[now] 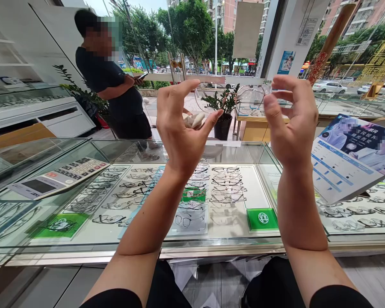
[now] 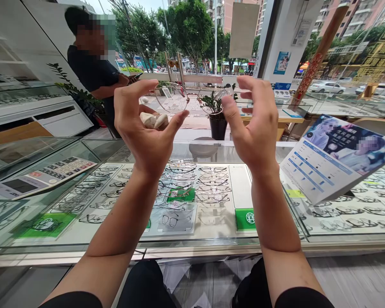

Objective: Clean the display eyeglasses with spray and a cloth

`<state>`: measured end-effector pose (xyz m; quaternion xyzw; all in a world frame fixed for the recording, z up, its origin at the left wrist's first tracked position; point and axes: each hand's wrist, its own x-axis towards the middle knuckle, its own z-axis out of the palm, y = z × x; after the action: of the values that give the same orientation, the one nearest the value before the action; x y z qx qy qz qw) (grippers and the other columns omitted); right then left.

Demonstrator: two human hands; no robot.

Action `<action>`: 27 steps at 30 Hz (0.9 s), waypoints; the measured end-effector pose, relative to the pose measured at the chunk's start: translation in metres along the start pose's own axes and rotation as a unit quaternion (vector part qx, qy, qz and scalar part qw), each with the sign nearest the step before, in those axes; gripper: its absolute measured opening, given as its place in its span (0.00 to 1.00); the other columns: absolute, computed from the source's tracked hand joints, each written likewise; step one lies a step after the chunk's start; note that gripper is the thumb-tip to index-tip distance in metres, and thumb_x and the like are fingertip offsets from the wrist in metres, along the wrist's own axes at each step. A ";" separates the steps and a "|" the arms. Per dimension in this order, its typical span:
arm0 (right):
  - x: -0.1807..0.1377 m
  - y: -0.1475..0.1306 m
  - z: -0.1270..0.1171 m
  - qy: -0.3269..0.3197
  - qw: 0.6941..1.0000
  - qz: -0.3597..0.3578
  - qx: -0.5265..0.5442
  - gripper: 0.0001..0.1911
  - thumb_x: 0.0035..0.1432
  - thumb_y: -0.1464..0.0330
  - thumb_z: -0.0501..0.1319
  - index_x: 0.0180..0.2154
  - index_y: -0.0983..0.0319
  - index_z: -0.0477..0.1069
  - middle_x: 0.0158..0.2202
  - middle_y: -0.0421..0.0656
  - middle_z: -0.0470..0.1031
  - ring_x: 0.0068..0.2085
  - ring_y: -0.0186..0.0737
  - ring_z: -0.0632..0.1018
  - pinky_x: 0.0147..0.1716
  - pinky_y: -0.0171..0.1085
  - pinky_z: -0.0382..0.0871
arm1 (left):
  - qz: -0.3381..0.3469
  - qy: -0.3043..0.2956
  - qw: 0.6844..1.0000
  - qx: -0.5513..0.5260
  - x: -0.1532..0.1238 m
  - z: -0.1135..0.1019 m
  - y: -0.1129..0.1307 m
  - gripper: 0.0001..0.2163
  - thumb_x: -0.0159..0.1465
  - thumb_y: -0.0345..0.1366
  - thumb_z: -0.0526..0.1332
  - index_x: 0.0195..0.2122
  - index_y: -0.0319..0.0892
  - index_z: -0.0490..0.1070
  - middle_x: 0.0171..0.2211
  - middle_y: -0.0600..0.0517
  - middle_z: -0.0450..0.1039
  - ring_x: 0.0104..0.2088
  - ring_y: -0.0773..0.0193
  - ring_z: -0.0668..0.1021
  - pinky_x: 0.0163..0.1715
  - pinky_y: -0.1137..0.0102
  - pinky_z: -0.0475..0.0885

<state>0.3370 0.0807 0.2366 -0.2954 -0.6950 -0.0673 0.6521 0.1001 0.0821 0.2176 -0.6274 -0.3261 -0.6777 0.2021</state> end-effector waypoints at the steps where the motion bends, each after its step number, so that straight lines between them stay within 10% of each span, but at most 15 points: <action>1: 0.000 0.003 0.000 0.012 1.000 0.019 0.020 0.22 0.75 0.45 0.60 0.59 0.48 0.78 0.61 0.53 0.80 0.59 0.63 0.82 0.55 0.65 0.80 | -0.001 -0.004 1.000 -0.002 0.000 0.000 -0.001 0.28 0.65 0.59 0.76 0.62 0.60 0.73 0.59 0.46 0.77 0.62 0.40 0.78 0.51 0.47 0.83; 10: 0.003 0.010 -0.001 0.010 0.994 0.070 0.078 0.20 0.72 0.43 0.63 0.45 0.48 0.85 0.45 0.44 0.88 0.48 0.58 0.87 0.53 0.62 0.83 | -0.004 -0.034 0.999 -0.041 -0.001 0.001 -0.002 0.27 0.70 0.61 0.70 0.64 0.57 0.72 0.60 0.46 0.78 0.67 0.41 0.74 0.49 0.44 0.79; 27: 0.002 0.015 -0.003 -0.040 0.995 0.040 0.078 0.21 0.75 0.44 0.61 0.51 0.48 0.85 0.46 0.43 0.88 0.47 0.54 0.87 0.48 0.56 0.83 | 0.024 -0.052 0.997 -0.048 -0.003 0.003 -0.015 0.29 0.72 0.57 0.71 0.69 0.54 0.68 0.63 0.46 0.75 0.69 0.44 0.70 0.48 0.46 0.71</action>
<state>0.3476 0.0923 0.2343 -0.2737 -0.7113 0.0246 0.6469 0.0925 0.0944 0.2120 -0.6786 -0.2882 -0.6536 0.1710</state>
